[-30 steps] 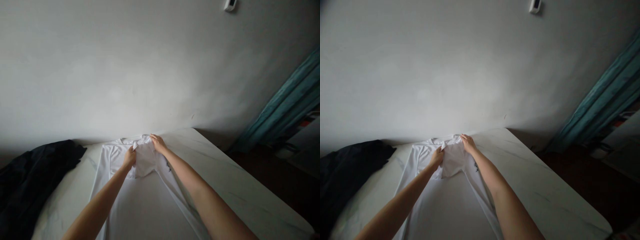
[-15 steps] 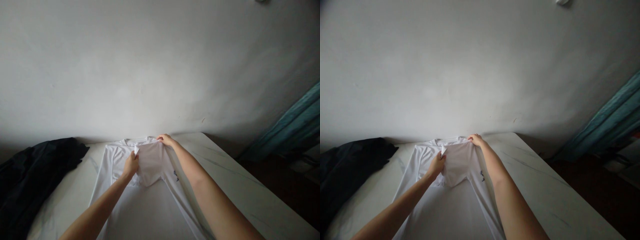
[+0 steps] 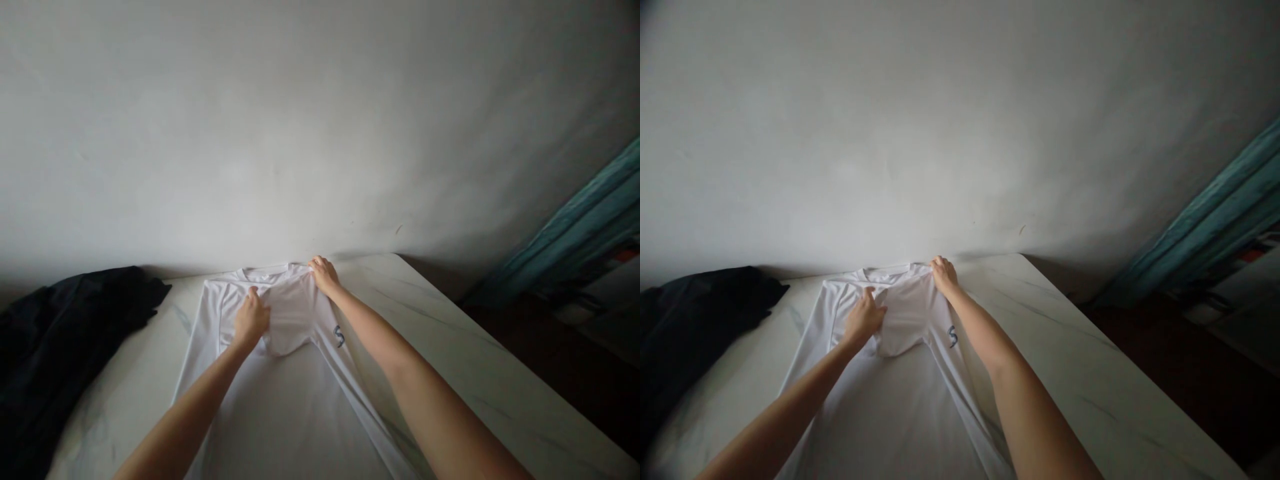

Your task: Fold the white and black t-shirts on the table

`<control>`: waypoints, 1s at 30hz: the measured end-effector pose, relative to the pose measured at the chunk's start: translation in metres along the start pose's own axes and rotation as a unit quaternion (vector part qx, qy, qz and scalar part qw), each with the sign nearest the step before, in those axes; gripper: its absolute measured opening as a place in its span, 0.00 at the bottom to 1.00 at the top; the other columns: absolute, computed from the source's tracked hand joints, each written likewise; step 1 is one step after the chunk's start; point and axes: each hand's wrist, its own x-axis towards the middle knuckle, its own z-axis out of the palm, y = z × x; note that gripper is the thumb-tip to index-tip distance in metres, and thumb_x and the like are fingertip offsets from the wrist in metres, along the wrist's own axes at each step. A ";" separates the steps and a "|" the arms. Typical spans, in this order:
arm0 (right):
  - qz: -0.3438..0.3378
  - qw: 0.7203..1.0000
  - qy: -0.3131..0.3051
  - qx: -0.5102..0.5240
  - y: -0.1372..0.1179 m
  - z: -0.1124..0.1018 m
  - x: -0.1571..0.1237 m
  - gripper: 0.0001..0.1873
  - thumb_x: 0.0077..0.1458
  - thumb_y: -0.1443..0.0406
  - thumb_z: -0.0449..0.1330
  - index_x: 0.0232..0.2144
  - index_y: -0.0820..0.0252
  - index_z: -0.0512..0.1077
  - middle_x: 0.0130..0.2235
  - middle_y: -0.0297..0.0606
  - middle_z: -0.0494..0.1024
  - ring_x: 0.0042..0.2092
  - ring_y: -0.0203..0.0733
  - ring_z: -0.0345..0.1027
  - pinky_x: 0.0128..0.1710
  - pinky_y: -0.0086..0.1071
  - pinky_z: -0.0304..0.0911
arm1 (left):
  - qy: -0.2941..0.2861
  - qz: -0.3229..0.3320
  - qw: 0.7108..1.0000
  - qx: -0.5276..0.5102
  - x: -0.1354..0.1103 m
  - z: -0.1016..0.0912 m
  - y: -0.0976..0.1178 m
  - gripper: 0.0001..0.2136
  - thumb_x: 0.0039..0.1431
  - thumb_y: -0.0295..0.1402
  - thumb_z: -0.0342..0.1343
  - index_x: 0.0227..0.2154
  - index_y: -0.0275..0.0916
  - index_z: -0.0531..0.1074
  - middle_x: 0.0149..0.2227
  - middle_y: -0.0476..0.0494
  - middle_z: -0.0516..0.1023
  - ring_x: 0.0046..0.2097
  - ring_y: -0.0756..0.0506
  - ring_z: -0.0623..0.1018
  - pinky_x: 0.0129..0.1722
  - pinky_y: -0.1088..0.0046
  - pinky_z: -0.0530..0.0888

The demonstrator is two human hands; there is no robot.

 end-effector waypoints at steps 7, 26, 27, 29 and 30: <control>-0.099 0.993 -0.030 0.049 0.000 0.007 -0.053 0.23 0.65 0.69 0.48 0.60 0.61 0.66 0.64 0.46 0.64 0.65 0.43 0.56 0.65 0.41 0.52 | 0.081 0.208 0.970 0.098 -0.005 -0.002 0.034 0.19 0.59 0.30 0.51 0.54 0.35 0.69 0.57 0.30 0.70 0.57 0.32 0.69 0.54 0.56 0.67; -0.031 0.997 -0.064 -0.028 -0.008 0.019 -0.048 0.31 0.67 0.59 0.44 0.66 0.72 0.54 0.70 0.51 0.49 0.71 0.48 0.39 0.68 0.44 0.36 | -0.050 0.252 0.958 0.124 0.018 0.036 0.019 0.25 0.68 0.43 0.43 0.66 0.50 0.56 0.70 0.43 0.54 0.69 0.34 0.53 0.64 0.44 0.51; -0.039 0.997 -0.069 -0.023 -0.005 0.022 -0.044 0.31 0.67 0.59 0.43 0.67 0.71 0.52 0.70 0.50 0.48 0.71 0.47 0.38 0.68 0.43 0.37 | -0.050 0.251 0.959 0.119 0.018 0.037 0.019 0.25 0.67 0.43 0.43 0.66 0.50 0.57 0.70 0.43 0.54 0.69 0.34 0.53 0.64 0.44 0.51; -0.040 0.996 -0.080 -0.012 -0.001 0.029 -0.038 0.32 0.67 0.59 0.42 0.68 0.70 0.50 0.71 0.48 0.45 0.71 0.46 0.37 0.68 0.42 0.38 | -0.051 0.250 0.960 0.111 0.018 0.037 0.019 0.25 0.67 0.43 0.44 0.66 0.50 0.57 0.69 0.42 0.54 0.69 0.34 0.53 0.64 0.44 0.51; -0.036 0.996 -0.082 -0.009 0.001 0.031 -0.036 0.32 0.68 0.58 0.42 0.68 0.70 0.49 0.71 0.48 0.45 0.71 0.46 0.37 0.68 0.42 0.37 | -0.052 0.251 0.960 0.108 0.018 0.037 0.019 0.25 0.67 0.43 0.44 0.66 0.50 0.57 0.69 0.42 0.54 0.69 0.34 0.53 0.64 0.44 0.51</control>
